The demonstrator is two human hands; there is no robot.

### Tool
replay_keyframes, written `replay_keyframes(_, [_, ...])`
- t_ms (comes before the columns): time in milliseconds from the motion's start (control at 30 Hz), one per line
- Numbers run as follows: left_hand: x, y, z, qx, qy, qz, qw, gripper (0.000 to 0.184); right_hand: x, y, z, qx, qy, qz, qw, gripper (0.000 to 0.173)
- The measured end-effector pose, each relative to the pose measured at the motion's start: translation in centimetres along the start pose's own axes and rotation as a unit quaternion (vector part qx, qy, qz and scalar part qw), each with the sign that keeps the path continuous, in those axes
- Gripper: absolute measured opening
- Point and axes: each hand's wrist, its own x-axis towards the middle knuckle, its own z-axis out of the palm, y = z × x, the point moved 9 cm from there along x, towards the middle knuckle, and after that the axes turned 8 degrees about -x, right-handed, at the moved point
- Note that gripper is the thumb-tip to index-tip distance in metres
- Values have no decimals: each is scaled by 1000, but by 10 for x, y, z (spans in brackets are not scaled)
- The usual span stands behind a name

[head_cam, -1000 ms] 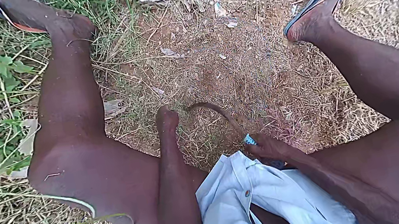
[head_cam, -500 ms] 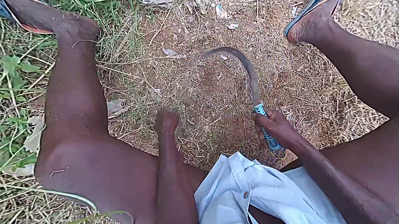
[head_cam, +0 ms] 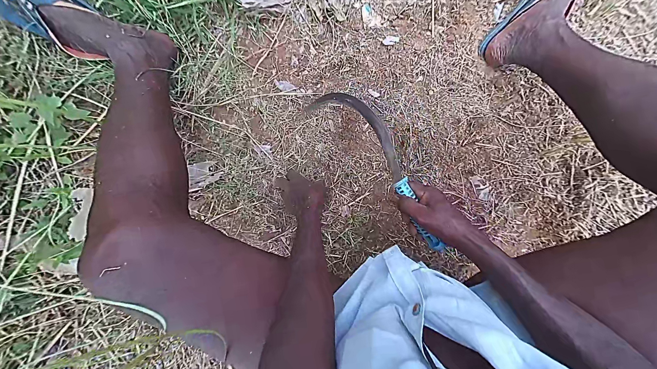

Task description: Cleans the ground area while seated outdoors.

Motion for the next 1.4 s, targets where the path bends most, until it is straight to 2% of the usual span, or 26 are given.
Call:
replay_keyframes(167, [-12, -4, 5, 6, -46, -11, 999, 66, -1, -4, 0, -35, -2, -6, 999, 27])
replay_keyframes(267, [-15, -8, 3, 23, -76, -4, 997, 52, -2, -6, 0, -53, -12, -6, 998, 28])
replay_keyframes(400, [-11, -10, 2, 40, -97, 4, 994, 42, -2, -3, 0, -61, -30, -10, 998, 29])
replay_keyframes(600, [-15, -19, 0, -57, -93, 20, 994, 44, -15, 17, 3, -123, -50, -21, 991, 33])
replay_keyframes(833, [0, -38, 5, -193, -80, -47, 977, 41, -27, 22, -1, -199, -72, -17, 977, 34])
replay_keyframes(900, [2, -39, 5, -199, -81, -52, 975, 40, -29, 10, -9, -163, -30, -41, 985, 31])
replay_keyframes(1033, [0, -40, 4, -198, -89, -51, 975, 40, -36, -16, -19, 14, 80, -113, 990, 21])
replay_keyframes(1100, [2, -41, 5, -198, -87, -45, 975, 39, -32, 1, -14, -52, 50, -80, 994, 22])
replay_keyframes(1167, [2, -38, 4, -197, -87, -38, 976, 40, -29, 33, -4, -210, -75, 14, 975, 31])
replay_keyframes(1200, [2, -37, 3, -192, -88, -35, 977, 40, -29, 41, -4, -262, -103, 39, 959, 32])
replay_keyframes(1267, [2, -36, 5, -196, -91, -38, 976, 41, -25, 29, -18, -319, -97, 48, 942, 34])
replay_keyframes(1333, [-1, -41, 1, -188, -88, -43, 977, 41, -24, 20, -23, -262, -64, 34, 962, 31])
replay_keyframes(1400, [-2, -34, -2, -180, -90, -40, 979, 41, -24, 2, -33, -111, -3, -10, 994, 23])
